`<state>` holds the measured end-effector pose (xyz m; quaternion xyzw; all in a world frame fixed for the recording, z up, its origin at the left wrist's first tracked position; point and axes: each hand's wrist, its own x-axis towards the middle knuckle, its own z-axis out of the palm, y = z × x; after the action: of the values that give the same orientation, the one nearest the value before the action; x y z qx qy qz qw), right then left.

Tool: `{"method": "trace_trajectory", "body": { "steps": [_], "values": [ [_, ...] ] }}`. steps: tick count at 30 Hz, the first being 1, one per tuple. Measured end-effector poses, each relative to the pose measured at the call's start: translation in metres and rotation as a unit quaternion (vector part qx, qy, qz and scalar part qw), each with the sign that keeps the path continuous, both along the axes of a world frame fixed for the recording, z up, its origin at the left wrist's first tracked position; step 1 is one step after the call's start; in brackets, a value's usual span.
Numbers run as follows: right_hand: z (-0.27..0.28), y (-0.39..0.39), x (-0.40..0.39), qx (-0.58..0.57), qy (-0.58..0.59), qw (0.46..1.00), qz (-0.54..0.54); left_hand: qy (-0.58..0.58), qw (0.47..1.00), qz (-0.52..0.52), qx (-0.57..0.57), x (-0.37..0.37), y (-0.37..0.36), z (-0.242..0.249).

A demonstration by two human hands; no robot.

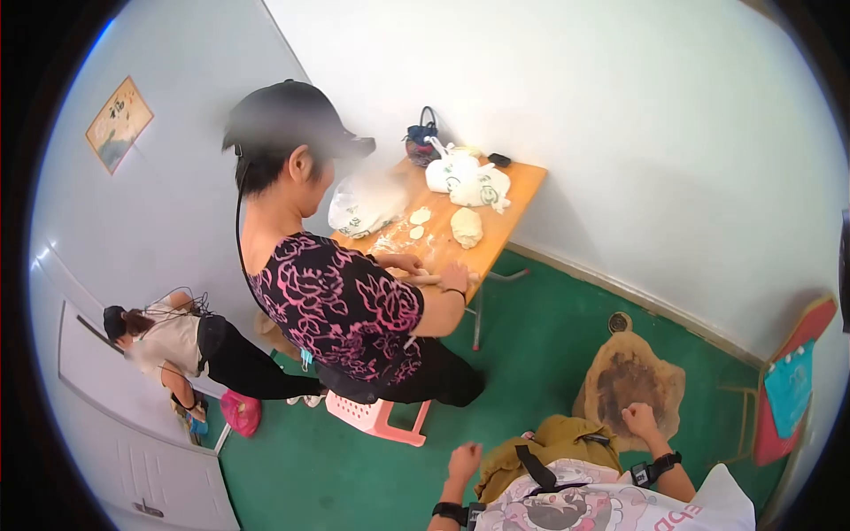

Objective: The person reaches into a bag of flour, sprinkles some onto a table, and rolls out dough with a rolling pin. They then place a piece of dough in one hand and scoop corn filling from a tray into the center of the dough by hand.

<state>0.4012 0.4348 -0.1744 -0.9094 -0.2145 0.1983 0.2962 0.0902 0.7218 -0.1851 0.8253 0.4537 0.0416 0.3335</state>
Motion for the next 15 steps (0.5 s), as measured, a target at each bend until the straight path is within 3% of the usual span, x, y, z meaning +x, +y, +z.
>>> {"method": "trace_trajectory", "body": {
  "steps": [8,15],
  "values": [
    [-0.014,0.119,0.099,0.058,-0.012,0.998,0.024,-0.108,0.984,-0.141,-0.018,0.181,0.067,0.077],
    [-0.004,0.236,0.215,0.072,0.033,0.992,0.096,-0.158,0.979,-0.094,-0.086,0.33,0.129,0.114]
  ]
}}
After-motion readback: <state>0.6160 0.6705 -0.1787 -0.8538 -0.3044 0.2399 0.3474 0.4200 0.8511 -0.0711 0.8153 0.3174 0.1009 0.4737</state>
